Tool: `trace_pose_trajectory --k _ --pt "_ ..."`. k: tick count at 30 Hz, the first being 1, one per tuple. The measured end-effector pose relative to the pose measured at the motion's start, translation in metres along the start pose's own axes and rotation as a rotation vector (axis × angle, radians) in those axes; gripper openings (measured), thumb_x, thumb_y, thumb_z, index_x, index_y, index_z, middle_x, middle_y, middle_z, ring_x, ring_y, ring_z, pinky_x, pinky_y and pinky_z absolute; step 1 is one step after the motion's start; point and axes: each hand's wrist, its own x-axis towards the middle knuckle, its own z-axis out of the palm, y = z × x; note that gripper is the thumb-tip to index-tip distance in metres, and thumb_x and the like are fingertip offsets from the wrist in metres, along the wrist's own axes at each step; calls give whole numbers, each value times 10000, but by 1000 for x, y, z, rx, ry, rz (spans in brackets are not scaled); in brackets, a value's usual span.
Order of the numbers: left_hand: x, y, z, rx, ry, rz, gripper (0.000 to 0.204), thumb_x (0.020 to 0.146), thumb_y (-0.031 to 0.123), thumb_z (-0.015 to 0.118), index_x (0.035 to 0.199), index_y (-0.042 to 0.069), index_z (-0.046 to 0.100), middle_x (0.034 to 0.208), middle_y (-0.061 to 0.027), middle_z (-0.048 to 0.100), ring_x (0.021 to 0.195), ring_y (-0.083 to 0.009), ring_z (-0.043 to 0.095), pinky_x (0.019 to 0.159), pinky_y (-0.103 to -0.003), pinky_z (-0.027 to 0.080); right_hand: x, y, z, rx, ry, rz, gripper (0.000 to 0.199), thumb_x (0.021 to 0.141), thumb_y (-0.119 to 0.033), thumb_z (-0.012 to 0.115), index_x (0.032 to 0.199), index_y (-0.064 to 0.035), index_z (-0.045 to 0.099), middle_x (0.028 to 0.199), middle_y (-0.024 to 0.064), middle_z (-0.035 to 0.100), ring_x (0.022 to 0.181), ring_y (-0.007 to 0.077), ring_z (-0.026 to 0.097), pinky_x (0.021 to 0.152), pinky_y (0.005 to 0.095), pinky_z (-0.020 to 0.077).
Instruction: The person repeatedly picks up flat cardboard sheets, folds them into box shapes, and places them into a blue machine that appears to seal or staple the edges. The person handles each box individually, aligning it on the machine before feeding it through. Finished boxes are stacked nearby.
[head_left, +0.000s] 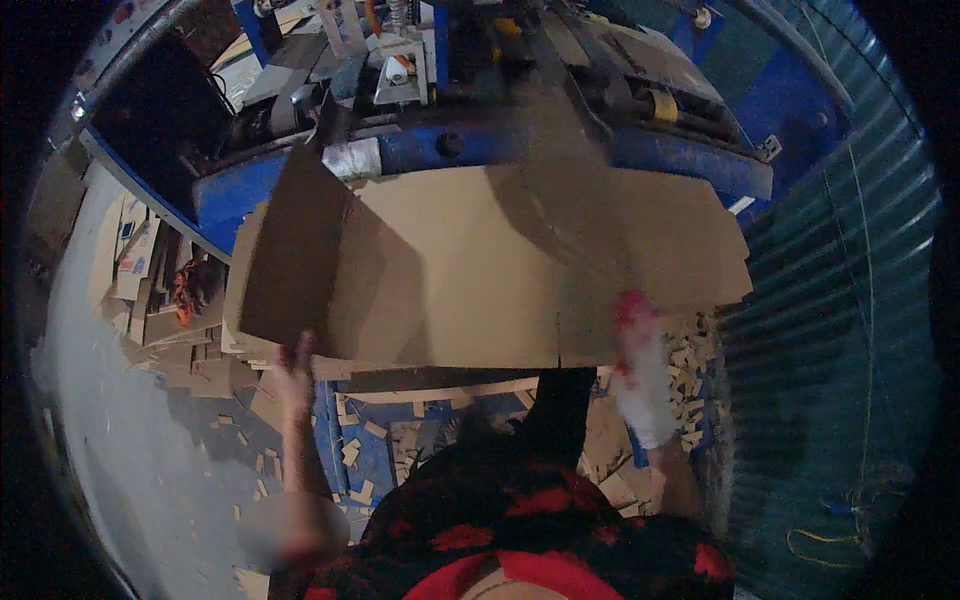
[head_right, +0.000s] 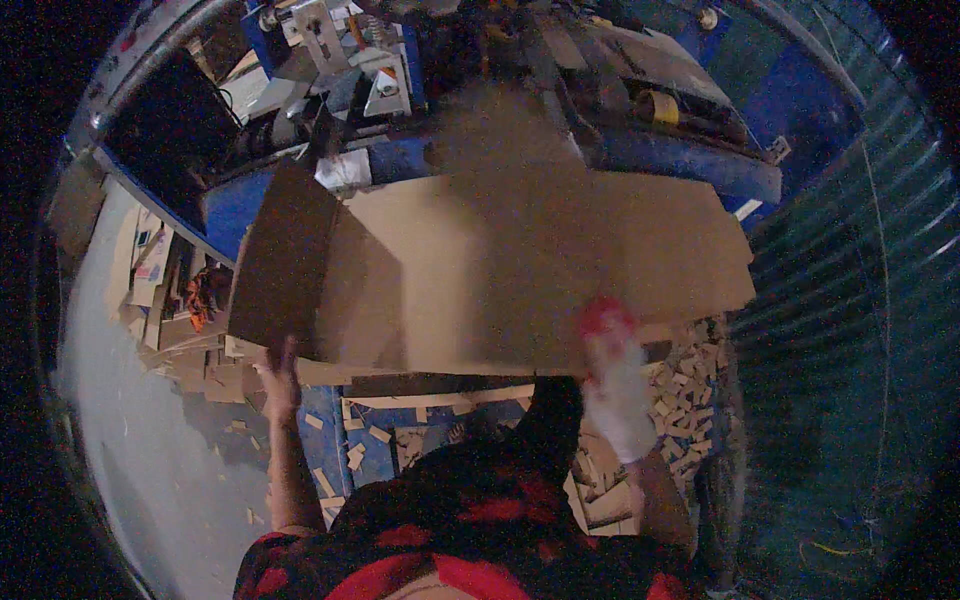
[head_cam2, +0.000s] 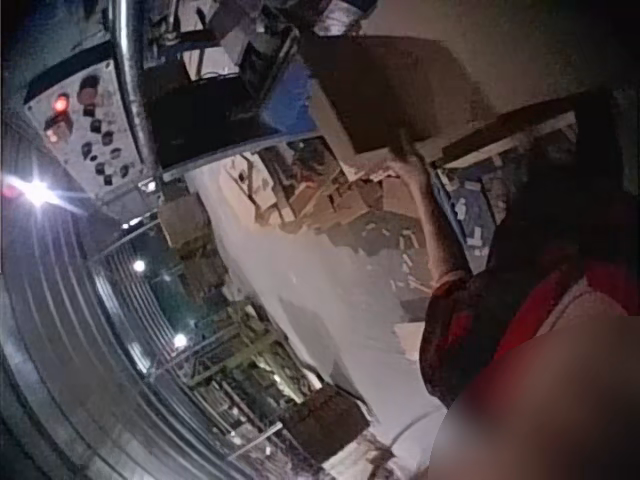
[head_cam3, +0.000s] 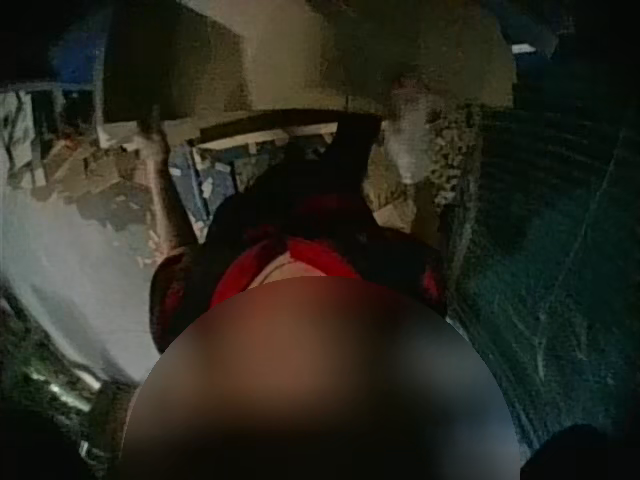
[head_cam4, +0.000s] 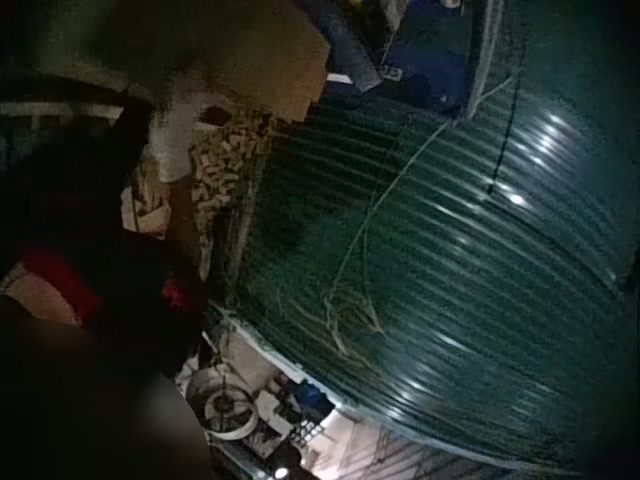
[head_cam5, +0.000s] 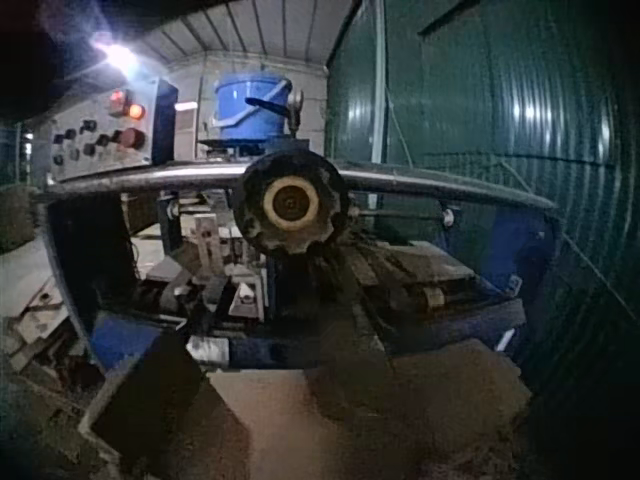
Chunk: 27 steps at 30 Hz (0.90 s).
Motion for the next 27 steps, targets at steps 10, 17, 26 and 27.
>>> trace_pose_trajectory --k 10,17,26,27 --pt "58 42 62 629 -215 784 542 781 -48 552 1310 66 530 1288 -181 556 1206 -364 522 1013 -426 427 121 6 36 -218 -179 -533 426 727 -70 589 1147 -142 612 1171 89 564 1062 322 560 894 487 458" --pt "165 23 96 839 -311 760 600 790 154 652 1358 85 471 1401 -145 464 1310 -337 412 1063 -447 370 221 34 115 -148 138 -670 504 802 -65 520 1299 -148 536 1192 100 587 1134 292 530 1012 442 397" --pt "276 37 199 864 -121 539 659 851 30 501 1449 11 225 1290 -236 478 1176 -413 477 977 -438 414 379 27 145 -338 -110 -11 425 869 -135 511 1293 -172 517 1217 136 569 1056 334 577 890 461 447" --pt "273 39 193 868 -222 569 665 852 23 510 1450 2 219 1336 -257 454 1222 -430 444 1007 -436 396 384 30 146 -317 -89 67 424 872 -148 525 1296 -164 512 1216 140 569 1038 334 586 883 463 451"
